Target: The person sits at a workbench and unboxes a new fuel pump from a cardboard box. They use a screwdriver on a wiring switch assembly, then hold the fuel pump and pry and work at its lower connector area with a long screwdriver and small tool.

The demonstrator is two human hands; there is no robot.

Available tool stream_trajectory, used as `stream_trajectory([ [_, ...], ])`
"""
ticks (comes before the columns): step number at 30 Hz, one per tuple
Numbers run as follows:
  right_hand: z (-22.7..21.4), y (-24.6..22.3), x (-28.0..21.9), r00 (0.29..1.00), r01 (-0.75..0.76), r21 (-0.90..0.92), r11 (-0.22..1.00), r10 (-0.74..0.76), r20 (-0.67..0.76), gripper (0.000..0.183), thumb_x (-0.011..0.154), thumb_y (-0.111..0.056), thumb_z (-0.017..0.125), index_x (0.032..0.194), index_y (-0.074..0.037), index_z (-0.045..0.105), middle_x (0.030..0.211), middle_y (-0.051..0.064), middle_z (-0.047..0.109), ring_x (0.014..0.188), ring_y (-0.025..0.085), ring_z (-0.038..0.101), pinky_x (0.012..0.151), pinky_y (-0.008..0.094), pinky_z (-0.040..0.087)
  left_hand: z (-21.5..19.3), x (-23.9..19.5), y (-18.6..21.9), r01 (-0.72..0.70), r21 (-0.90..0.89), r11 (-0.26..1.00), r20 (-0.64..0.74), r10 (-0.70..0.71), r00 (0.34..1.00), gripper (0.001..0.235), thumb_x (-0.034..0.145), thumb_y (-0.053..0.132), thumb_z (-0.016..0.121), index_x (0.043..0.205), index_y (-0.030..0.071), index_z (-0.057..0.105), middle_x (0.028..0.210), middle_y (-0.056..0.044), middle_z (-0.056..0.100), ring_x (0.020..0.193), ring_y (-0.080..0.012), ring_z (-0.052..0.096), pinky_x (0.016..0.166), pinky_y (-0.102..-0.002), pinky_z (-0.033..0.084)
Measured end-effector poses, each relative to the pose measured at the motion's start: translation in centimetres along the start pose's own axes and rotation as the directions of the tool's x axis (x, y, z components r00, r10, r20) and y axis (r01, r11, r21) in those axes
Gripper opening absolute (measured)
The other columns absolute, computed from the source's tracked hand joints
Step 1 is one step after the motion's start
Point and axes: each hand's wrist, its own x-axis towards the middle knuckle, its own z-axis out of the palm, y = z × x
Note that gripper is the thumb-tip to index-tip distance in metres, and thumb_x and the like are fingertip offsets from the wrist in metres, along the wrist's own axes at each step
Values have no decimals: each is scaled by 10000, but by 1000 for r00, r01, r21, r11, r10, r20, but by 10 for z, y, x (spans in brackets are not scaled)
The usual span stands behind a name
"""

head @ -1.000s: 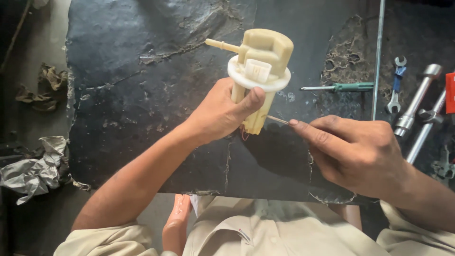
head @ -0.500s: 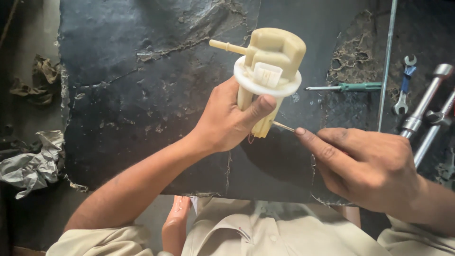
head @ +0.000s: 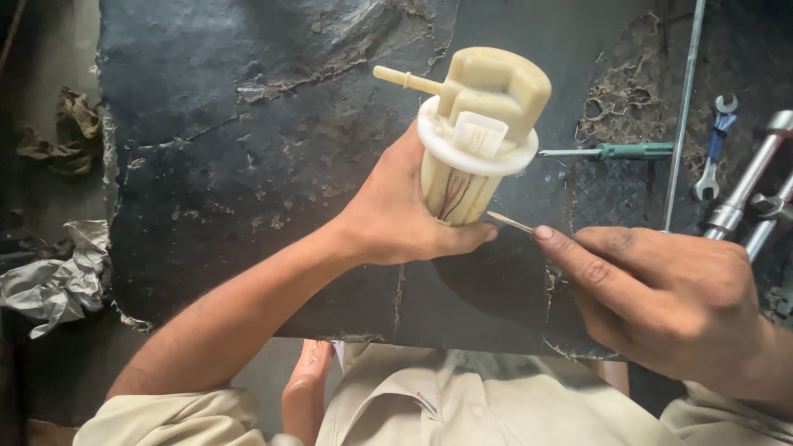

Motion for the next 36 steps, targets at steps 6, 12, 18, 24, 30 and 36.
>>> stream_trajectory([
  [6, 1, 1, 5, 1000, 3, 10, 1000, -3, 7, 515, 659, -5, 739, 1172, -49, 754, 909, 98, 739, 698, 194, 711, 560, 318, 563, 2, -1, -1, -11, 0, 1000, -8, 11, 1000, 806, 753, 150, 900, 1445, 66, 494, 1360, -76, 625, 1301, -203, 616, 1144, -374, 512],
  [12, 4, 3, 5, 999, 39, 23, 999, -38, -17, 477, 693, 1, 727, 1166, -44, 755, 891, 100, 725, 647, 175, 679, 542, 304, 545, 7, -3, 3, 32, -8, 999, -41, -32, 999, 736, 735, 126, 874, 1389, 66, 541, 1278, -59, 655, 1213, -180, 648, 1081, -350, 537],
  [18, 12, -8, 11, 992, 105, -114, 988, -112, -52, 491, 675, 8, 666, 1150, -30, 780, 863, 78, 734, 524, 111, 586, 458, 289, 479, 15, -7, 2, 28, -50, 998, -136, -34, 990, 733, 733, 101, 855, 1387, 60, 526, 1260, -55, 644, 1186, -168, 648, 1060, -338, 545],
  [24, 46, -12, -4, 974, 133, -254, 958, -174, -145, 515, 688, 2, 637, 1185, 43, 769, 867, 89, 701, 490, 130, 525, 431, 302, 431, 17, -7, 0, 10, -62, 998, -167, -20, 986, 724, 739, 81, 848, 1384, 47, 521, 1268, -62, 642, 1179, -167, 645, 1054, -330, 547],
  [30, 61, -24, -11, 969, 95, -393, 915, -175, -173, 507, 715, -24, 671, 1196, 131, 715, 911, 165, 689, 510, 133, 521, 429, 293, 451, 15, -6, 2, -42, -42, 998, -165, 35, 986, 783, 756, 85, 848, 1443, 37, 474, 1300, -76, 632, 1221, -169, 631, 1081, -342, 536],
  [36, 59, -22, -4, 971, 3, -293, 956, -72, -228, 471, 761, 57, 676, 1228, 110, 714, 930, 130, 674, 592, 180, 592, 511, 320, 490, 2, -9, -2, -97, -125, 987, -113, 83, 990, 764, 863, 155, 729, 1524, 23, 369, 1295, -89, 612, 1199, -163, 618, 1088, -339, 537],
])
